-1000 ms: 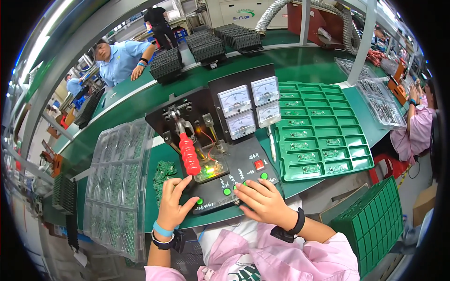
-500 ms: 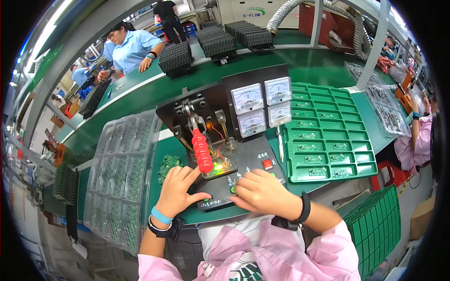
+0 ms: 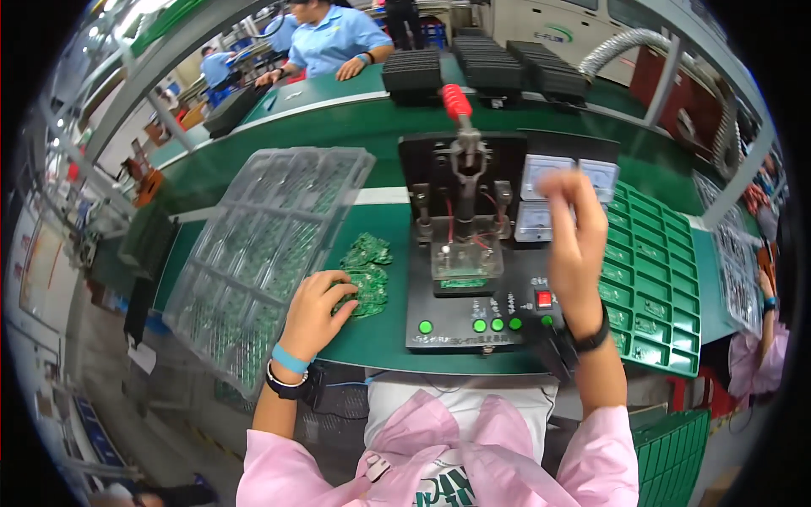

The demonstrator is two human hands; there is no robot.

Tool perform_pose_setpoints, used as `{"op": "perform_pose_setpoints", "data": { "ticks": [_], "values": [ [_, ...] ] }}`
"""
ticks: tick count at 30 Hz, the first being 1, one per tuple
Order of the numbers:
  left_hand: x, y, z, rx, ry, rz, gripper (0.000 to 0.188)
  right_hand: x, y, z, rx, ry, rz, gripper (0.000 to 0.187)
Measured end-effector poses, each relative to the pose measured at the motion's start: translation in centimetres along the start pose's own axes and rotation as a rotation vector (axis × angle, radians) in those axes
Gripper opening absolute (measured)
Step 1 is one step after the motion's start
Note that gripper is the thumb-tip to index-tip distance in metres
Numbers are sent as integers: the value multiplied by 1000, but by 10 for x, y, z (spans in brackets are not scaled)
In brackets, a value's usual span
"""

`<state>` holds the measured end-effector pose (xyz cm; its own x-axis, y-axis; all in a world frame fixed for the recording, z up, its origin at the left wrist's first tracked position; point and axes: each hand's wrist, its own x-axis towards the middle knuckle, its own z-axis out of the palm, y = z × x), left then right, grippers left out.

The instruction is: The person tests circuit boards by placing them into a testing fixture, pulling a lever, and pressing buttons. After each test, the person removes the board and places it into a green tray, repeating the process with additional boards.

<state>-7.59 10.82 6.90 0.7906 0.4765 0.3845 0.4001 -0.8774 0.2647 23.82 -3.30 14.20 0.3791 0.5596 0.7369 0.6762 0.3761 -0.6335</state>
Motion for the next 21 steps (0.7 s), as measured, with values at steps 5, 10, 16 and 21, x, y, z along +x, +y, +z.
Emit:
{"op": "perform_pose_setpoints", "data": {
  "ticks": [5, 10, 16, 21],
  "values": [
    [2, -1, 11, -7, 22, 28, 26, -52, 22, -8, 5, -480, 544, 17],
    [10, 4, 17, 58, 24, 129, 26, -54, 13, 18, -50, -597, 468, 23],
    [11, 12, 31, 30, -26, 114, 28, -59, 30, 21, -80, -492, 522, 24],
    [20, 37, 25, -206, 148, -15, 28, -51, 8, 1, -102, -504, 638, 19]
  ]
}}
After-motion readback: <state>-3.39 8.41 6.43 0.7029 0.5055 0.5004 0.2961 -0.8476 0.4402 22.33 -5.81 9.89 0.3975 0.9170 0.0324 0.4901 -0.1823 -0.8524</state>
